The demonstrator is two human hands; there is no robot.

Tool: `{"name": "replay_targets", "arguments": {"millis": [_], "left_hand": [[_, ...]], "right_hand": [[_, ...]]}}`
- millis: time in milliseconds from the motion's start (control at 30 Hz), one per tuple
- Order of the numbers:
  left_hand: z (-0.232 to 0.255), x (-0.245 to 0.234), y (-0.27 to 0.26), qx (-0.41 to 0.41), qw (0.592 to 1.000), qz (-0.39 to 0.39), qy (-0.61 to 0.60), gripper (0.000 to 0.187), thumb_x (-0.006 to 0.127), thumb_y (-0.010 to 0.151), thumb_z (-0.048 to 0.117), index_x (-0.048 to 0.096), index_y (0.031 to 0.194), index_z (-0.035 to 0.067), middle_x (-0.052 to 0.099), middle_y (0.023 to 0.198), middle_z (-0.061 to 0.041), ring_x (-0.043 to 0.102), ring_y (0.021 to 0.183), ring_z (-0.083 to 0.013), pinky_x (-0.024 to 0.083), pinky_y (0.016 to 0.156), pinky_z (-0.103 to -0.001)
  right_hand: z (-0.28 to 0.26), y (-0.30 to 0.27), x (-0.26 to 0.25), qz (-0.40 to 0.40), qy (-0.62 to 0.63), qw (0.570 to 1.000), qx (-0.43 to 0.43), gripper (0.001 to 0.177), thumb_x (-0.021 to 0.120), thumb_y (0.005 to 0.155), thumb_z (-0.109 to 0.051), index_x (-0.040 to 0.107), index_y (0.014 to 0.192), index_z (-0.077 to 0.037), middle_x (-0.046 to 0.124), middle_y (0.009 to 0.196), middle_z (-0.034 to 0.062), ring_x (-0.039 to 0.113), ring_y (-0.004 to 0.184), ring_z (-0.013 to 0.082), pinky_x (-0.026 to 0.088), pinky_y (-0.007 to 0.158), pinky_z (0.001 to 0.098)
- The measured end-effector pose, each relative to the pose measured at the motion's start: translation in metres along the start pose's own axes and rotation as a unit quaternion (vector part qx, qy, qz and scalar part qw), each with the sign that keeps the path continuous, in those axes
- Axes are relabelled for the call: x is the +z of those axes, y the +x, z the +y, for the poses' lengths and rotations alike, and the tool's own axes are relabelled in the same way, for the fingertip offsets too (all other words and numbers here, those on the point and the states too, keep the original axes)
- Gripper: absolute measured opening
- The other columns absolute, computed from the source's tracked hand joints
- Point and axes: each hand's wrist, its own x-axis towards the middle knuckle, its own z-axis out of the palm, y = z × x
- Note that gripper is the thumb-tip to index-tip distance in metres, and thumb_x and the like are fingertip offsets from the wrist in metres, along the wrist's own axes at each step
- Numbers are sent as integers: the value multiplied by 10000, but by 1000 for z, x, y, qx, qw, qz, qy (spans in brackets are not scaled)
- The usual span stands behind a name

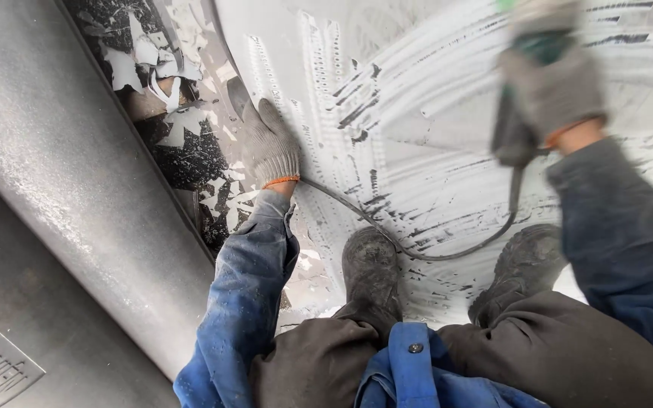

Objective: Using an electric angle grinder to remove coating or rust from an industrial metal component.

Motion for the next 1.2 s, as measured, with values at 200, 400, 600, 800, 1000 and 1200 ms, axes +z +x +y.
{"name": "replay_targets", "arguments": {"millis": [200,400,600,800,1000,1200], "left_hand": [[4,-2,-2,44,998,33,-35,582,346,1134,468,568,1363,-19,738,1124,-266,751,966,-426,619,793,-483],[-2,1,-2,60,997,35,-26,559,359,1126,448,619,1302,-15,749,1109,-253,756,957,-410,615,808,-494],[-8,-2,-7,39,999,23,-29,560,359,1131,436,623,1285,-35,740,1106,-269,746,964,-411,616,815,-466],[-11,5,-2,27,999,36,-14,595,338,1117,485,654,1196,-13,756,953,-253,758,816,-380,628,718,-468],[-3,0,-4,-4,1000,26,15,601,333,1098,495,661,1248,15,778,942,-220,766,786,-358,625,679,-472],[-15,9,1,44,998,50,-8,558,375,1118,462,649,1223,-12,750,977,-239,751,856,-383,605,741,-477]], "right_hand": [[22,6,-26,163,13,986,0,440,697,954,-293,609,1226,41,680,1109,106,746,942,233,691,811,405],[-123,-32,64,-125,-116,980,98,580,704,940,-606,650,1165,-74,715,898,97,666,656,220,574,553,403],[-103,-39,54,-176,-47,980,86,664,739,848,-568,573,1248,-65,692,897,68,678,642,214,601,569,397],[78,-16,-48,20,-286,957,-50,146,640,1216,-191,686,1185,-56,673,1020,150,720,823,327,652,682,486],[16,-20,-8,130,-58,985,94,478,757,985,-400,625,1230,-12,705,1097,125,740,884,265,653,730,438],[-166,-22,87,-183,-162,967,73,663,719,902,-561,566,1290,-45,705,956,120,686,669,249,597,593,411]]}}
